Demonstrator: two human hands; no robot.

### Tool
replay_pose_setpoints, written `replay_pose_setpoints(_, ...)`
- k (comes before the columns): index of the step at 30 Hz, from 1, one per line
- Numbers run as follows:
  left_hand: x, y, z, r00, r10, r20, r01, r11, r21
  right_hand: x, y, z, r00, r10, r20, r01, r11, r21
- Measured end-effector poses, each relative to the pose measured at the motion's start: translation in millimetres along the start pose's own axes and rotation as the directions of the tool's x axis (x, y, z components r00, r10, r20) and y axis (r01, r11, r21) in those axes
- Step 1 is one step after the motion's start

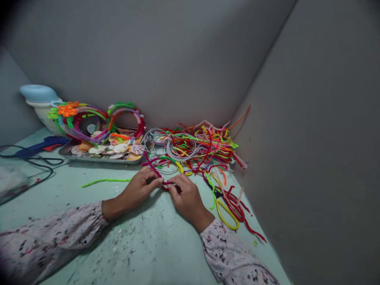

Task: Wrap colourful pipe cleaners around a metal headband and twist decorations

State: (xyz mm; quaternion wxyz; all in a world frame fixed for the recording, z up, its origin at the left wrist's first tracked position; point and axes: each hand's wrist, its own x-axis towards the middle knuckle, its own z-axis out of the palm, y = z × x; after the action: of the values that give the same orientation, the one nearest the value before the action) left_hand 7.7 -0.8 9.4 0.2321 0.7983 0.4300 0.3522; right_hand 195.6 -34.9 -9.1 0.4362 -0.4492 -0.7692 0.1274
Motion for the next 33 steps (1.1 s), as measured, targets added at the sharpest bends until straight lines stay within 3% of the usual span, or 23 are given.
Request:
replay_pose_setpoints(17,2.1,-0.8,1.4,0.999,0.006,0.033,-0.005,0.999,-0.036,-0.6,-0.1,0.7,0.999,0.004,0.034,-0.004,1.0,0.013)
replay_pose_setpoints(24,-3.1,-1.5,-0.1,0.995,0.0,-0.096,-0.016,0.987,-0.162,1.8,-0.9,-1.0,0.999,0.043,-0.022,-0.043,0.999,0.034)
replay_pose_setpoints(27,-4.2,-1.0,-0.2,0.987,0.067,-0.145,-0.091,0.982,-0.166,2.6,-1.1,-0.9,0.998,0.057,-0.04,-0.055,0.997,0.046)
replay_pose_setpoints(33,-1.9,-3.8,1.5,0.971,0.21,-0.114,-0.218,0.974,-0.064,3.0,-1.3,-0.9,0.997,0.046,-0.055,-0.043,0.998,0.051)
